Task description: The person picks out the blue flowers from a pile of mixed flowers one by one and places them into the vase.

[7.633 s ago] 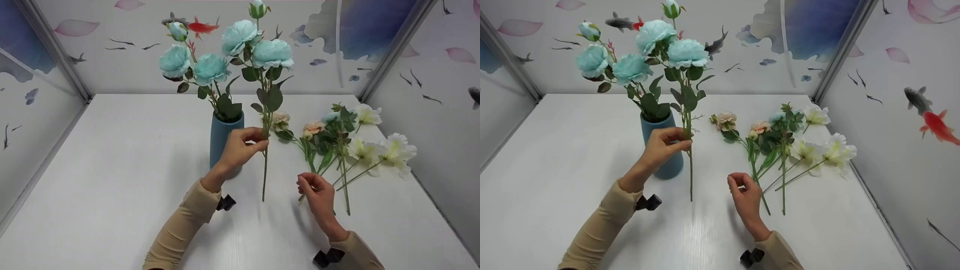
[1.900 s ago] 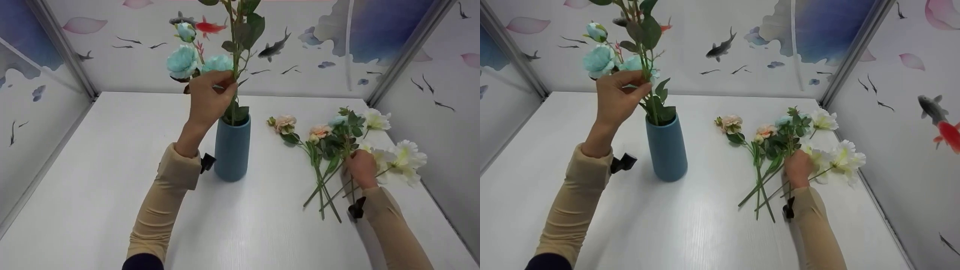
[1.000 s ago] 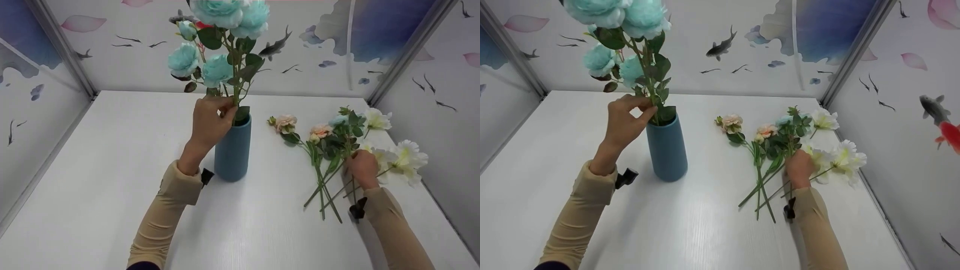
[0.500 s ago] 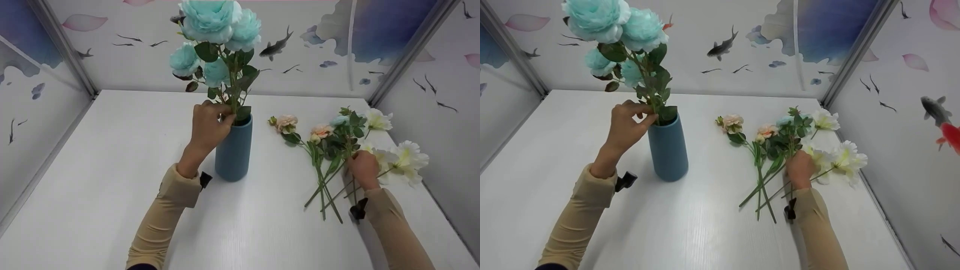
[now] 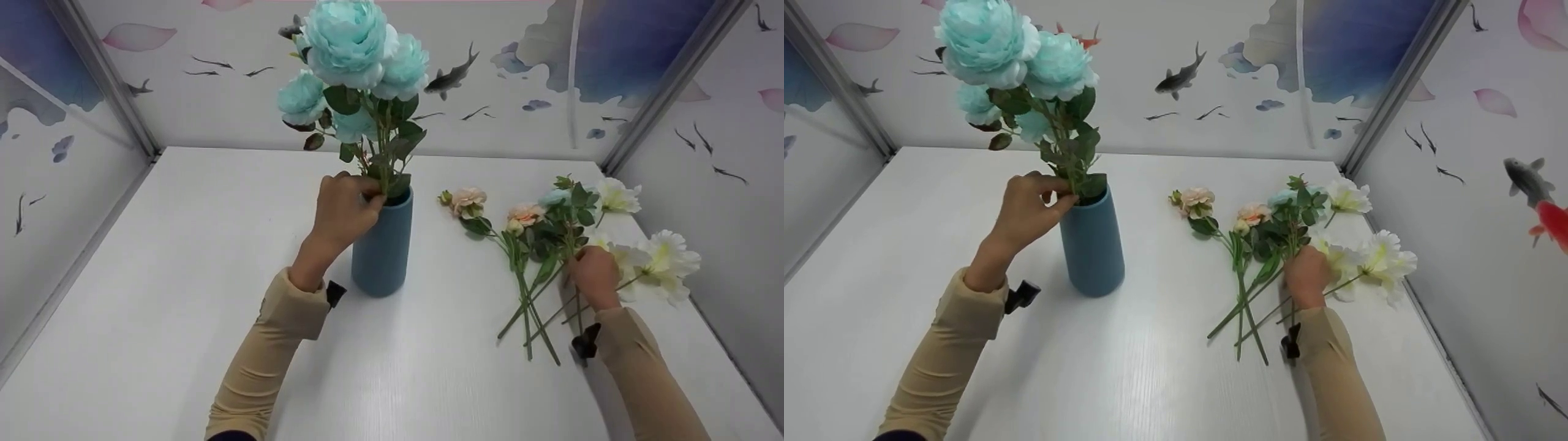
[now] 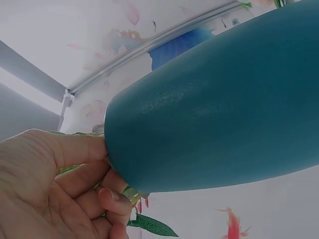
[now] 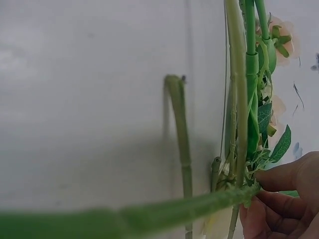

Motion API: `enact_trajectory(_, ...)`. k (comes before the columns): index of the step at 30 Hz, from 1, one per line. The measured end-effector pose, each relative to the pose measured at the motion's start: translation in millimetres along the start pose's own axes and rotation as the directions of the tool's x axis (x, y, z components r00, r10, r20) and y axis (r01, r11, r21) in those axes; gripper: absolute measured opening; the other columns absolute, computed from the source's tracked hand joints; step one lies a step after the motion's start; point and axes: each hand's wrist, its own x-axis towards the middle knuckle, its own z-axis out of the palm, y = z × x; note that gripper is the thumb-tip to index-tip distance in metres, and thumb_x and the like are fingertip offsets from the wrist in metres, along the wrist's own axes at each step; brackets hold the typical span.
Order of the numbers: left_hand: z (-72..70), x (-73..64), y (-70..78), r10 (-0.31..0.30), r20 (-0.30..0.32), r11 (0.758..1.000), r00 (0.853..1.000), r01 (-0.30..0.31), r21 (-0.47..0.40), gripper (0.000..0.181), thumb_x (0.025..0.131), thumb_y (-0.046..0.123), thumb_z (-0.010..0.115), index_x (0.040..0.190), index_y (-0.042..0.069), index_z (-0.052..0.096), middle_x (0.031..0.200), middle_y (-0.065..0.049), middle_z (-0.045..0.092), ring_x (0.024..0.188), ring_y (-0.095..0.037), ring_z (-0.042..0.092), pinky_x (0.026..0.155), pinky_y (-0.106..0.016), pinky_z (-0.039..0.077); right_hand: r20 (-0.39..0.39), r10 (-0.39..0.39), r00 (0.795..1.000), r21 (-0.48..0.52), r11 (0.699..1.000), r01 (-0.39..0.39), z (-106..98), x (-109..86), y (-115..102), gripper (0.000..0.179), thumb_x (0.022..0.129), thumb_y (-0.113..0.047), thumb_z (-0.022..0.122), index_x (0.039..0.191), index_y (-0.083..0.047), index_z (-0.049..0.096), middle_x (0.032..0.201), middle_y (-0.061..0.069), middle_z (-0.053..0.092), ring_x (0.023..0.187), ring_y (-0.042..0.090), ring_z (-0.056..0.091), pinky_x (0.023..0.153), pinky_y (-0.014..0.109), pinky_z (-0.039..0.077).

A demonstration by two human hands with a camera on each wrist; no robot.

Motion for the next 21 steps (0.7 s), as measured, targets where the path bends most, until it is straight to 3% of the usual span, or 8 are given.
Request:
enact_trajectory(5,-4.4,4.1,2.3,-0.002,0.065,1.0,0.998,0.001,0.011,0.015,0.078,-0.001,0.06,0.071,0.001,0.073,0.064,-0.009,0.067,0.065,-0.026,0.062,0.07,-0.045,0.044,0.002,0.009,1.0,-0.004,1.0,-0.009,1.2,0.0,0.0,0.025,0.088,-0.007,0.055,0.067,0.006,0.061,0.05,0.011,0.054,0.041,0.021,0.047,0.037,0.032,0.033)
enact_trajectory(11,-5.9,4.9,2.3,-0.032,0.091,0.999,0.995,0.036,-0.037,0.013,0.079,0.001,0.062,0.079,0.001,0.075,0.072,-0.009,0.07,0.07,-0.025,0.064,0.07,-0.04,0.048,0.005,0.005,1.0,0.0,1.0,-0.005,1.5,-0.1,0.1,0.025,0.088,-0.007,0.055,0.066,0.005,0.061,0.051,0.012,0.053,0.041,0.022,0.046,0.038,0.032,0.032)
enact_trajectory(15,-4.1,4.0,-1.1,-0.007,0.031,0.991,0.999,0.012,-0.133,0.01,0.077,0.001,0.063,0.076,-0.002,0.072,0.067,-0.01,0.067,0.067,-0.023,0.061,0.063,-0.035,0.048,0.005,-0.005,1.0,-0.006,1.0,0.005,1.6,-0.3,1.2,0.023,0.087,-0.006,0.055,0.07,0.008,0.063,0.052,0.015,0.055,0.042,0.023,0.048,0.038,0.033,0.034)
enact_trajectory(18,-1.1,2.3,-4.1,0.015,-0.046,0.973,0.999,-0.025,-0.231,0.016,0.075,-0.001,0.062,0.088,-0.01,0.058,0.069,-0.014,0.058,0.071,-0.025,0.055,0.066,-0.033,0.044,-0.001,-0.002,1.0,-0.014,1.0,0.002,1.5,-0.5,1.8,0.023,0.087,-0.006,0.056,0.07,0.008,0.063,0.053,0.015,0.055,0.043,0.023,0.048,0.038,0.033,0.034)
enact_trajectory(21,0.3,0.5,-4.9,-0.004,-0.08,0.959,0.997,-0.019,-0.283,0.027,0.074,-0.002,0.061,0.098,-0.005,0.048,0.071,-0.014,0.054,0.075,-0.026,0.053,0.069,-0.033,0.043,-0.007,-0.003,1.0,-0.014,1.0,0.003,1.5,-0.4,1.5,0.023,0.087,-0.006,0.056,0.069,0.008,0.063,0.053,0.015,0.055,0.043,0.023,0.048,0.038,0.033,0.034)
